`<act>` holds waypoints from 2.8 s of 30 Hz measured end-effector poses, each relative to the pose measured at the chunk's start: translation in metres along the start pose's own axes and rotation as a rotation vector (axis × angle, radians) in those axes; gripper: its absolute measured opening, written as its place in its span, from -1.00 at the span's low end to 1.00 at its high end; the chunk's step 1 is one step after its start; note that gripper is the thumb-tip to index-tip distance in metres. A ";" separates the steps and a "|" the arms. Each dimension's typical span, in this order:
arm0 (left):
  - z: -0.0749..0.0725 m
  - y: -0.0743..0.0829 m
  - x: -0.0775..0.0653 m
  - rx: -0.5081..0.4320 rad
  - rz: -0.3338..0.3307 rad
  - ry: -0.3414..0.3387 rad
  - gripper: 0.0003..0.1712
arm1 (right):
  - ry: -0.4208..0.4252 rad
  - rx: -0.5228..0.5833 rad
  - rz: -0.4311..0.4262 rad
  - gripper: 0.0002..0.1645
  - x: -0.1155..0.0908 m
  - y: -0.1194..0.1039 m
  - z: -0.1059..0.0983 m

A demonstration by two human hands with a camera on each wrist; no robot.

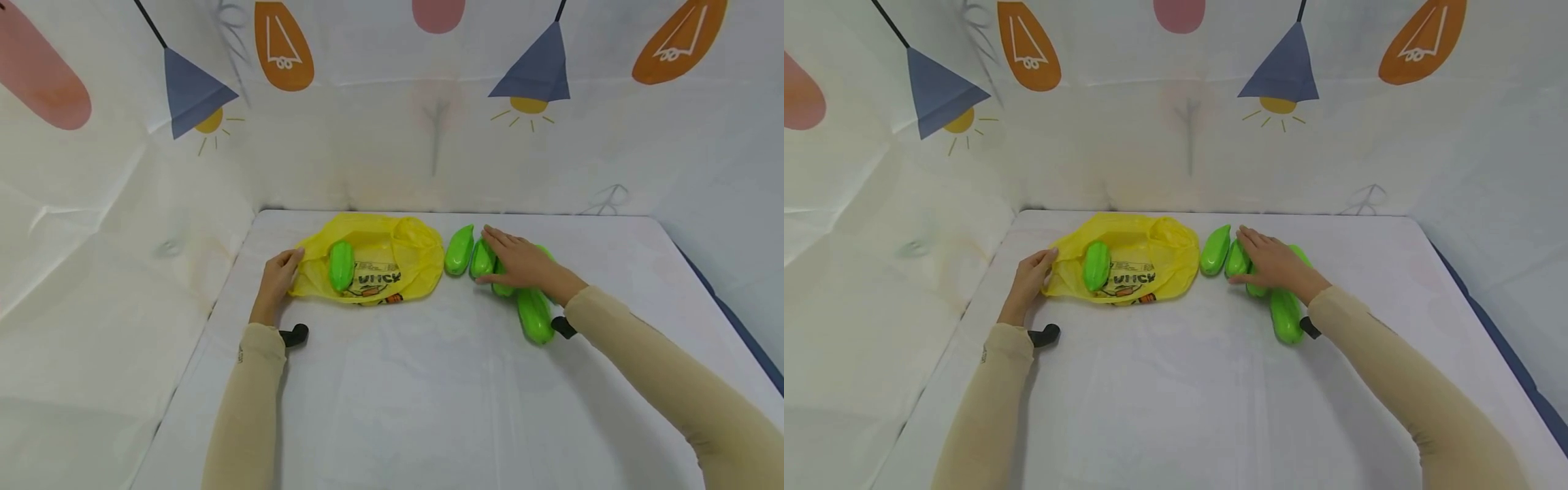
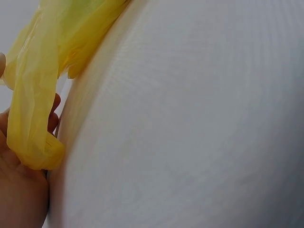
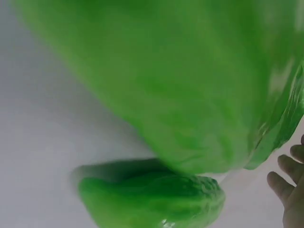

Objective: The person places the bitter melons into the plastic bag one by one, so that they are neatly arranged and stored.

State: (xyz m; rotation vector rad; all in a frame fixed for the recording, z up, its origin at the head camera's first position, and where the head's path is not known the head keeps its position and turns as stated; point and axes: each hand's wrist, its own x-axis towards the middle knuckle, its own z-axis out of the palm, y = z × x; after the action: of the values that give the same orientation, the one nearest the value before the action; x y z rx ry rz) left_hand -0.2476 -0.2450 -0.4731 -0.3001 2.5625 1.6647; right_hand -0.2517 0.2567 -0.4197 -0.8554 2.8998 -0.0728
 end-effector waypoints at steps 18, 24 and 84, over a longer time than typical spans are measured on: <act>-0.001 0.000 -0.001 0.012 0.026 -0.005 -0.09 | -0.067 0.050 0.031 0.15 0.011 -0.003 0.003; -0.001 -0.001 -0.001 0.010 0.022 -0.012 -0.07 | -0.053 0.051 0.021 0.18 0.009 -0.004 0.002; -0.002 -0.005 0.001 0.022 0.035 -0.016 -0.06 | -0.074 0.005 -0.310 0.21 0.111 -0.160 -0.046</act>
State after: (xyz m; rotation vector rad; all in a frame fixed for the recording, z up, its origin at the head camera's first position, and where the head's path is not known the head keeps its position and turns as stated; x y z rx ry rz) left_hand -0.2478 -0.2492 -0.4769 -0.2406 2.5872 1.6421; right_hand -0.2644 0.0627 -0.3722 -1.2696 2.6738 -0.0741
